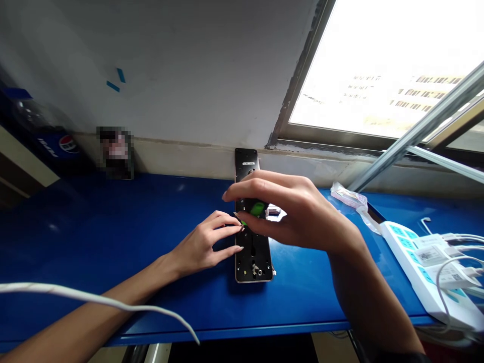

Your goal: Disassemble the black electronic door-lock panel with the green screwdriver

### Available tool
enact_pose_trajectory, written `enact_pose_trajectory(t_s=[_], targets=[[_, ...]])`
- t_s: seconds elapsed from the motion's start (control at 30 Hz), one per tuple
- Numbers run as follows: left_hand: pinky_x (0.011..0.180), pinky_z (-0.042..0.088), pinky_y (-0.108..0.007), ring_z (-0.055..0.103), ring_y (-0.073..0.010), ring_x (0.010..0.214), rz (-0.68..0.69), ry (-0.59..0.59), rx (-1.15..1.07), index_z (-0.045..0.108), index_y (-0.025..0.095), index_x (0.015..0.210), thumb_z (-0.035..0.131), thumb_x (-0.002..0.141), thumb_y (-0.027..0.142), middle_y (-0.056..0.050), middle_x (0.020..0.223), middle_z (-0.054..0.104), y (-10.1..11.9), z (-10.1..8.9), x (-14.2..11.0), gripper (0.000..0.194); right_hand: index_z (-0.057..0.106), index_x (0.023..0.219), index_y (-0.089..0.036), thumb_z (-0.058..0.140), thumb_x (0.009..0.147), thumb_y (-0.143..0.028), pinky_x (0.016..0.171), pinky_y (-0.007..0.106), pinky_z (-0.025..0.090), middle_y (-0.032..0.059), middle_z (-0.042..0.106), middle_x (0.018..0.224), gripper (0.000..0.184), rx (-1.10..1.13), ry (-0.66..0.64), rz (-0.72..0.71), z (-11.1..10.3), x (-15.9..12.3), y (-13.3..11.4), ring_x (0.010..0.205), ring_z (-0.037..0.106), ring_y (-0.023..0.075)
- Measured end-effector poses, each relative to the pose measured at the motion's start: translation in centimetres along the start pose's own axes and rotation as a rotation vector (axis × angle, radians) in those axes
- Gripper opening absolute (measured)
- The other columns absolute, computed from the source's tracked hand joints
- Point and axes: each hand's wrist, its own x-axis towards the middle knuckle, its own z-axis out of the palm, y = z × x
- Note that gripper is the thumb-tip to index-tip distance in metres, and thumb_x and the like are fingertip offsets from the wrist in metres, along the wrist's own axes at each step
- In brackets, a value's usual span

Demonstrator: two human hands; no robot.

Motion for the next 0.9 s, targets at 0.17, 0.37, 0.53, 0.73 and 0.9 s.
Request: enact_pose_trajectory(t_s=[0.17, 0.37, 0.53, 0.73, 0.9], targets=[[0.104, 0.057, -0.043, 0.06, -0.0257, 0.122, -0.075, -0.022, -0.015, 0.07, 0.022, 0.122, 0.076, 0.091, 0.031, -0.009, 0.129, 0.062, 0.1, -0.1, -0.2, 0.033, 0.069, 0.116, -0.016, 0.062, 0.093, -0.014, 0.061, 0.024, 0.044, 0.0031, 0.071, 0.092, 0.024, -0.114, -0.013, 0.083, -0.5, -0.2, -0.4, 0.071, 0.057, 0.0103], [0.102, 0.058, -0.043, 0.059, -0.026, 0.121, -0.139, -0.041, 0.007, 0.069, 0.025, 0.127, 0.077, 0.09, 0.034, -0.009, 0.139, 0.055, 0.1, 0.0, -0.2, 0.039, 0.063, 0.13, -0.016, 0.058, 0.087, -0.005, 0.068, 0.022, 0.048, 0.0034, 0.073, 0.106, 0.045, 0.033, -0.031, 0.079, -0.7, -0.3, -0.1, 0.08, 0.062, 0.01], [0.104, 0.058, -0.043, 0.06, -0.0261, 0.121, -0.122, -0.024, 0.018, 0.067, 0.025, 0.131, 0.077, 0.091, 0.035, -0.009, 0.135, 0.057, 0.0, 0.0, -0.3, 0.042, 0.072, 0.111, -0.016, 0.065, 0.09, -0.015, 0.062, 0.022, 0.045, 0.0016, 0.072, 0.09, 0.022, -0.074, 0.011, 0.091, -0.7, -0.3, 0.1, 0.071, 0.06, 0.0096], [0.105, 0.057, -0.043, 0.059, -0.0263, 0.123, -0.128, -0.038, 0.009, 0.068, 0.025, 0.128, 0.077, 0.09, 0.034, -0.008, 0.135, 0.056, 0.0, 0.0, -0.1, 0.04, 0.062, 0.135, -0.015, 0.057, 0.084, -0.001, 0.072, 0.021, 0.051, 0.0045, 0.075, 0.115, 0.053, 0.12, -0.044, 0.074, -0.9, -0.2, -0.3, 0.081, 0.065, 0.0085], [0.103, 0.058, -0.044, 0.061, -0.026, 0.12, -0.118, -0.025, 0.013, 0.066, 0.026, 0.133, 0.077, 0.091, 0.035, -0.009, 0.133, 0.058, -0.2, 0.1, -0.3, 0.044, 0.074, 0.102, -0.016, 0.069, 0.094, -0.026, 0.063, 0.022, 0.048, 0.0018, 0.076, 0.088, 0.014, -0.033, 0.011, 0.12, -1.2, -0.4, 0.3, 0.067, 0.062, 0.0085]])
